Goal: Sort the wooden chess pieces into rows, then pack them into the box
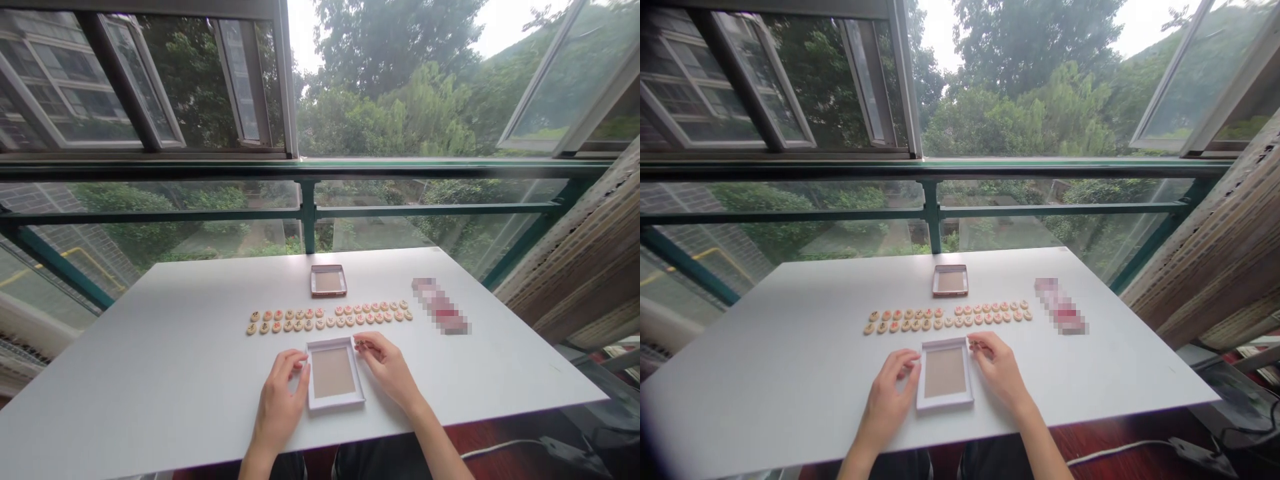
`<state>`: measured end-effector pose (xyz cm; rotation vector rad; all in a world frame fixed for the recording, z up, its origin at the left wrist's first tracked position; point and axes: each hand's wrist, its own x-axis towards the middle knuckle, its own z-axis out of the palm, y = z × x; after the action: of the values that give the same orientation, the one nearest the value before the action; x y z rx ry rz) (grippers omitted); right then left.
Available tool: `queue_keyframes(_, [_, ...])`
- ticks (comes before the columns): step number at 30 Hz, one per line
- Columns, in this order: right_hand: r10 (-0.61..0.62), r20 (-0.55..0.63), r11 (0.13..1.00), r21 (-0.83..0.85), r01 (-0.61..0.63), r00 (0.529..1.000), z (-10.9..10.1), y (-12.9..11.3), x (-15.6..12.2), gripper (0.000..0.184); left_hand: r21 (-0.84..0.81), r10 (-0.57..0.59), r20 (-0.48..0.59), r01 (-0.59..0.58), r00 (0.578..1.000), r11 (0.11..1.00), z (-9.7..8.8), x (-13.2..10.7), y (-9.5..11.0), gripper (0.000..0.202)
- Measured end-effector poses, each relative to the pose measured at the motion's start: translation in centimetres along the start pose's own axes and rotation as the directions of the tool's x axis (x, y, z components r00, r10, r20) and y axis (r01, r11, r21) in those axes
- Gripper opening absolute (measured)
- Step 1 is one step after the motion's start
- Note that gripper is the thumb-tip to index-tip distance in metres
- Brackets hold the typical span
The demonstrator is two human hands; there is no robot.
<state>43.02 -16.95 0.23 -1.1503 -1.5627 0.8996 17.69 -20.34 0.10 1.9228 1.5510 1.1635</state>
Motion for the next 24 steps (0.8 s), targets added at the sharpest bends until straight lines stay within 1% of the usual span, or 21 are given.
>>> queue_keyframes(6, [0.028, 0.014, 1.0, 0.009, -0.029, 0.999, 0.11, 0.08, -0.02, 0.025, -0.005, -0.003, -0.004, 0.003, 1.0, 1.0, -0.14, 0.13, 0.41, 0.022])
queue_keyframes(15, [0.043, -0.005, 0.999, -0.01, -0.043, 0.999, 0.03, -0.09, 0.07, 0.027, 0.001, 0.001, -0.011, -0.001, 1.0, 1.0, -0.22, 0.17, 0.57, 0.023])
queue_keyframes(20, [0.063, -0.012, 0.998, 0.021, -0.062, 0.998, 0.13, -0.01, 0.13, 0.028, 0.0, -0.002, -0.004, 0.002, 1.0, 1.0, -0.35, 0.15, 0.76, 0.023])
queue_keyframes(24, [0.066, -0.013, 0.998, 0.006, -0.066, 0.998, 0.14, 0.12, 0.23, 0.026, -0.003, -0.012, 0.001, 0.012, 1.0, 1.0, -0.46, 0.13, 0.82, 0.022])
